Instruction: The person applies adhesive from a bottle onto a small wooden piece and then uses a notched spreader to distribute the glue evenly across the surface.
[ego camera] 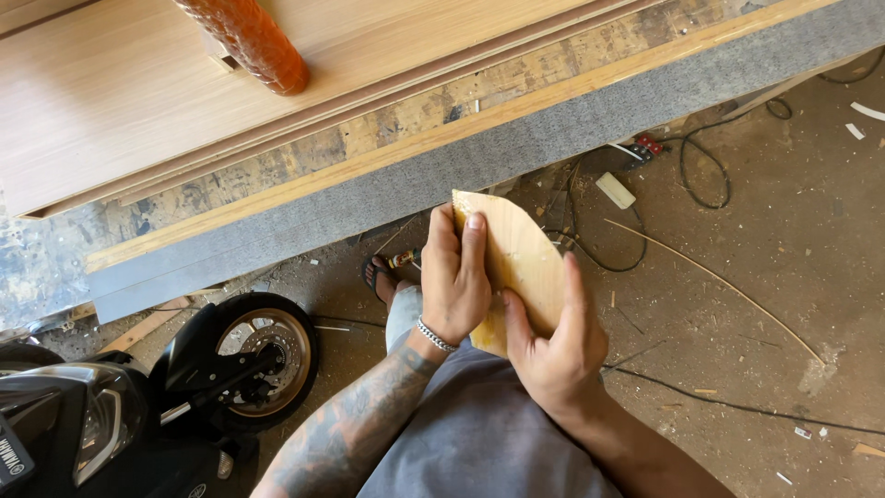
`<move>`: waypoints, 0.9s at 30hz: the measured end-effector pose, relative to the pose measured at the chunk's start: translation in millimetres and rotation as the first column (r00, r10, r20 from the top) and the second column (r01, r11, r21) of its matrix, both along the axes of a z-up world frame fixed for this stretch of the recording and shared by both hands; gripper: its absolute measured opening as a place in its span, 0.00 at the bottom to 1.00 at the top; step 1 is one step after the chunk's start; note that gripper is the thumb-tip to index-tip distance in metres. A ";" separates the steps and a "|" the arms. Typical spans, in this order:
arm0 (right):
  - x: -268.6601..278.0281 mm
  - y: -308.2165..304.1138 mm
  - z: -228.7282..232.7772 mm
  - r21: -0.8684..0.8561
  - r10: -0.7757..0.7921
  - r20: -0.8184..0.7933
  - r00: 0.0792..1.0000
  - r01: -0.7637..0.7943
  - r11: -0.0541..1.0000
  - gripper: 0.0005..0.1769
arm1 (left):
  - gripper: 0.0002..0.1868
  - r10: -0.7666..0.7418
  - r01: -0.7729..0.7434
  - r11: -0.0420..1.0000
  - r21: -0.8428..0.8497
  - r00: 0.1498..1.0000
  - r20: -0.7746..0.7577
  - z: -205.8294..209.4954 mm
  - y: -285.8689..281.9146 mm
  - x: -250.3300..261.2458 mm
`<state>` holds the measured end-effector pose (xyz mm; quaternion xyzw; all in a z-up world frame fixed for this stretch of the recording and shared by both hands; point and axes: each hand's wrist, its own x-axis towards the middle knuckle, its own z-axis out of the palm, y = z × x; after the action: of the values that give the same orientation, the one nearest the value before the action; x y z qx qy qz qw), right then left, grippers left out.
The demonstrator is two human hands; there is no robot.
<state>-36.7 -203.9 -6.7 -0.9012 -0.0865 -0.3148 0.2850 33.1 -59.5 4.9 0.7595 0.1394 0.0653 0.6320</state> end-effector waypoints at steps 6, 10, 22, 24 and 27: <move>-6.3 7.2 9.1 -0.127 0.121 0.116 0.986 -0.106 0.986 0.37 | 0.21 0.114 -0.122 0.981 -0.150 0.992 -0.063 -9.2 0.2 5.0; -7.5 8.4 5.2 -0.166 0.191 0.140 0.972 -0.168 0.972 0.34 | 0.29 0.148 -0.184 0.896 -0.405 0.982 -0.119 4.2 4.2 11.4; -3.1 5.7 -5.8 -0.038 0.051 0.025 0.998 -0.050 0.998 0.43 | 0.19 0.160 -0.160 0.987 0.024 0.987 -0.023 -4.5 -1.9 2.7; -2.5 8.3 2.8 -0.067 0.079 0.049 0.996 -0.076 0.995 0.41 | 0.22 0.173 -0.173 0.985 0.001 0.985 -0.029 -8.0 -1.8 5.6; -1.6 10.9 7.5 -0.101 0.132 0.105 0.986 -0.121 0.988 0.39 | 0.25 0.169 -0.172 0.980 -0.102 0.985 -0.043 -10.8 1.2 10.1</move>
<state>-38.2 -193.0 0.8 -0.8874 -0.1739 -0.3412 0.2565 43.3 -58.3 -5.9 0.7115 0.2181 0.0987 0.6607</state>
